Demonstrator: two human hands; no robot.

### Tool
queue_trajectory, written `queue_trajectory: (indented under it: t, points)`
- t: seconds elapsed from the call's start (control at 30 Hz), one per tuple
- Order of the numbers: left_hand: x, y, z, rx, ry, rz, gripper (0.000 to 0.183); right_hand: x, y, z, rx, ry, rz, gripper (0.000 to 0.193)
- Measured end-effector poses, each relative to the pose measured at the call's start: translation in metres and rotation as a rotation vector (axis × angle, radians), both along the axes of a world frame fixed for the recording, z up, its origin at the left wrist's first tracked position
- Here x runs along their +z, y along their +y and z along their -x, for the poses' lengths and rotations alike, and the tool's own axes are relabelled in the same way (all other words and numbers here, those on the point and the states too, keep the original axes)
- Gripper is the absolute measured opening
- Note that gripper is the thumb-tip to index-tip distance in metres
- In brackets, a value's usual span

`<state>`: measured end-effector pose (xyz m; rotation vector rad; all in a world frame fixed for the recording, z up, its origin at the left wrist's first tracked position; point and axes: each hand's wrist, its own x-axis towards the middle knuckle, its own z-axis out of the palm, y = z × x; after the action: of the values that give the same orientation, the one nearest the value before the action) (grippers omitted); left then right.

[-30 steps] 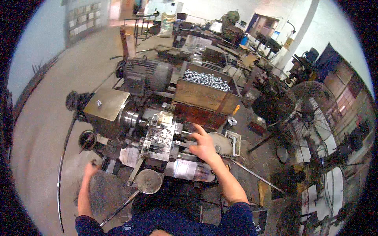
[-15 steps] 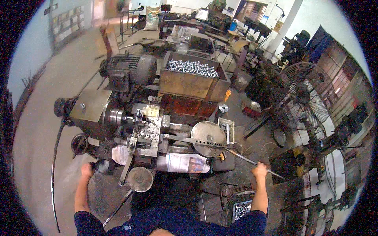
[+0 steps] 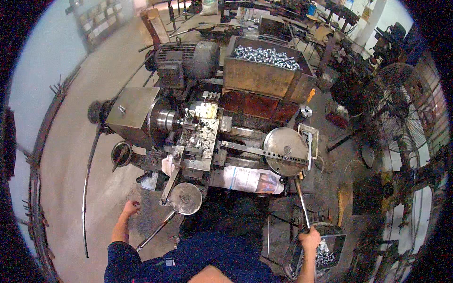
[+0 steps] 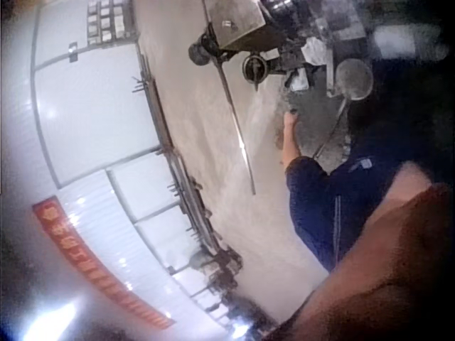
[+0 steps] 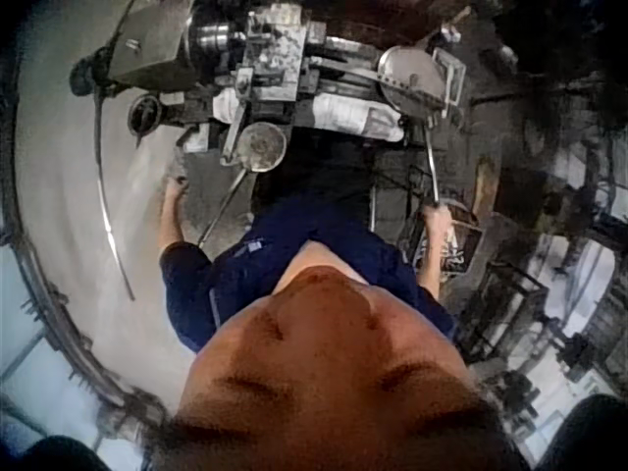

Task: The person operates a lathe to process small metal parts, taking a piece from a bin, securing it in the machine, engaging the cutting tool using levers, and then placing the finished part into a separate collection basket.

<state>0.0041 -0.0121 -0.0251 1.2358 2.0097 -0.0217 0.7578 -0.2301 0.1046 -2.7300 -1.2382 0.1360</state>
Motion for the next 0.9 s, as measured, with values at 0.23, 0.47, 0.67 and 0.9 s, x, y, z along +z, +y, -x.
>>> queue_trajectory:
  t: [0.23, 0.47, 0.67, 0.9]
  points:
    - [0.007, 0.044, -0.025, -0.086, -0.005, -0.227, 0.034, 0.033, 0.011, 0.054, -0.087, 0.209, -0.008, 0.029]
    - [0.034, 0.066, -0.038, 0.027, -0.176, -0.19, 0.038, 0.02, 0.023, 0.025, -0.142, -0.033, 0.278, 0.031]
    - [0.029, 0.079, -0.011, -0.079, 0.128, -0.462, 0.042, 0.033, 0.061, -0.081, -0.219, -0.13, 0.342, 0.037]
    - [0.031, 0.105, -0.066, -0.35, 0.45, -0.338, 0.046, 0.026, 0.176, -0.19, -0.327, -0.426, 0.317, 0.027]
